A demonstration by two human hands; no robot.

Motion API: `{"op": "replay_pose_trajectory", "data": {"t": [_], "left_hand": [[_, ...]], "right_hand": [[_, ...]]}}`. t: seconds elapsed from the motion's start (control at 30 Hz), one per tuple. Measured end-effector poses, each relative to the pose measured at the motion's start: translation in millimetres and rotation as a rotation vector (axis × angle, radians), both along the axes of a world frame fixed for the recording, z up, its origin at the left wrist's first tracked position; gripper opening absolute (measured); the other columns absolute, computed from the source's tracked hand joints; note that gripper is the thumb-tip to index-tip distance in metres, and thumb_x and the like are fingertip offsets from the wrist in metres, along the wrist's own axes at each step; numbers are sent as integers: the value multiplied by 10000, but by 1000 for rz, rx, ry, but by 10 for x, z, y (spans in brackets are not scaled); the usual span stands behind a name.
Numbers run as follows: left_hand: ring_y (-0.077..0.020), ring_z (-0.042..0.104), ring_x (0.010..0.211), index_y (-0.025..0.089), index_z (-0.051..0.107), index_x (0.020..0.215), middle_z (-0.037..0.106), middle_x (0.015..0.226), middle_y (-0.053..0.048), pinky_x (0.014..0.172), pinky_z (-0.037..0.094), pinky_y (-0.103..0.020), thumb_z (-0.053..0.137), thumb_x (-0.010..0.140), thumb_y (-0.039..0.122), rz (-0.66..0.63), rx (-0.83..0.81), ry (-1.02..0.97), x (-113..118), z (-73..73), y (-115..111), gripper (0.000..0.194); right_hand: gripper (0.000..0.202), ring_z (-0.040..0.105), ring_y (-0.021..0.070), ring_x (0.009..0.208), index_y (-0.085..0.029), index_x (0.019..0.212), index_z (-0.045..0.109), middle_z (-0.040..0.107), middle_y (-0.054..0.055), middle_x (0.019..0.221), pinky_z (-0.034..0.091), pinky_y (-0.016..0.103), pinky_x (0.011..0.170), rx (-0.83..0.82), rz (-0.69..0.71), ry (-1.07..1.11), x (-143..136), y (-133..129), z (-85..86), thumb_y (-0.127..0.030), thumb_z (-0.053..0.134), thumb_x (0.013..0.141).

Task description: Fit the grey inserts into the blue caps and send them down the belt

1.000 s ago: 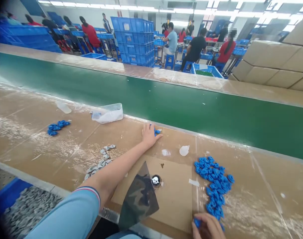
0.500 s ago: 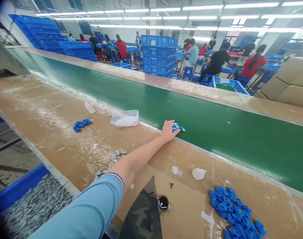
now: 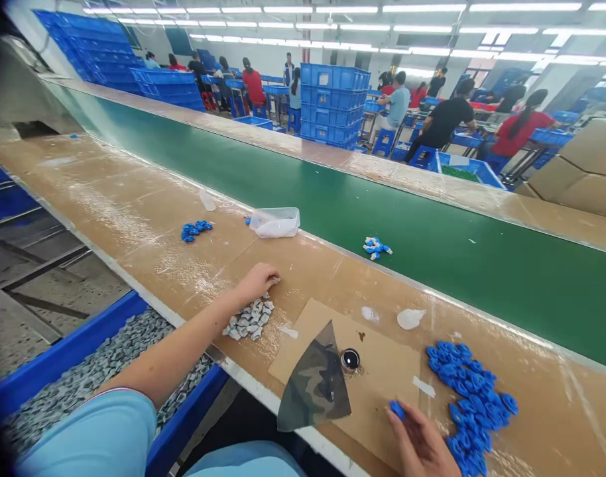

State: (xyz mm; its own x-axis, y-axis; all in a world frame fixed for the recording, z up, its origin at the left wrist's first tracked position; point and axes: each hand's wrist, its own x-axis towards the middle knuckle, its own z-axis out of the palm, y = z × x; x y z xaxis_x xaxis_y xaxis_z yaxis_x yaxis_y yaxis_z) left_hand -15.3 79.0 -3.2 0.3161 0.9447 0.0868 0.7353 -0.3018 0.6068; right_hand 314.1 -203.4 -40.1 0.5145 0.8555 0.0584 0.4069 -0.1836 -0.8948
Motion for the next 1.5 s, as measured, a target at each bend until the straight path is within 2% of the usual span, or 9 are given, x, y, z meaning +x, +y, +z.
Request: {"op": "replay_pose_trajectory", "data": {"t": [0.13,0.27,0.4,0.5,0.57,0.67,0.87,1.2,1.5], "left_hand": [[-238,599,876,199,622,679,651,807,-72,870,458,-394,555,699,115,3,27,-66,69,38,-116,109],[-201,608,862,199,657,809,662,868,-64,820,487,-338,545,759,199,-37,6,-366,242,112,-530,123],[-172,619,794,198,692,842,688,834,-47,771,503,-307,633,741,285,-111,-288,-760,548,62,-1127,146],[-169,619,782,190,713,820,689,825,-51,752,507,-302,687,715,321,-121,-518,-912,749,-32,-1453,170],[-174,618,815,193,726,794,686,847,-59,779,505,-308,696,718,332,-140,-584,-949,829,-85,-1572,161],[-175,612,846,200,735,784,678,861,-59,822,496,-312,708,713,328,-159,-629,-955,889,-141,-1648,150],[-144,611,770,175,694,848,676,794,-18,793,502,-295,770,644,324,-83,-830,-1044,957,-203,-1710,264],[-148,611,813,171,660,860,668,813,-26,823,501,-305,803,619,301,-45,-840,-1098,1032,-156,-1749,308],[-139,611,833,167,611,927,648,851,-30,808,491,-292,733,702,280,-249,-820,-1018,1024,-130,-1736,280]], "right_hand": [[316,703,213,786,-209,921,744,743,86,906,600,308,680,148,73,-186,-199,229,191,-463,651,759],[280,693,191,737,-202,982,708,738,86,872,588,320,669,159,135,-270,-333,406,309,-409,590,835],[217,686,202,814,-233,956,703,738,70,904,568,342,725,122,242,-390,-395,513,399,-372,563,865],[216,685,208,848,-249,973,706,738,65,923,562,341,725,124,283,-437,-397,558,422,-359,547,877],[217,687,209,856,-254,978,709,739,63,928,562,341,728,125,289,-445,-392,573,419,-357,545,880],[214,687,206,870,-253,994,708,738,60,938,560,332,739,127,303,-445,-390,584,412,-337,546,881],[200,690,204,850,-255,986,710,739,53,916,561,328,730,134,317,-434,-396,588,423,-315,555,874],[182,690,201,862,-247,984,706,740,60,935,569,331,748,124,344,-342,-473,480,466,-308,587,861],[189,687,172,847,-279,997,714,738,39,908,577,299,743,176,492,-227,-610,445,513,-222,621,842]]}}
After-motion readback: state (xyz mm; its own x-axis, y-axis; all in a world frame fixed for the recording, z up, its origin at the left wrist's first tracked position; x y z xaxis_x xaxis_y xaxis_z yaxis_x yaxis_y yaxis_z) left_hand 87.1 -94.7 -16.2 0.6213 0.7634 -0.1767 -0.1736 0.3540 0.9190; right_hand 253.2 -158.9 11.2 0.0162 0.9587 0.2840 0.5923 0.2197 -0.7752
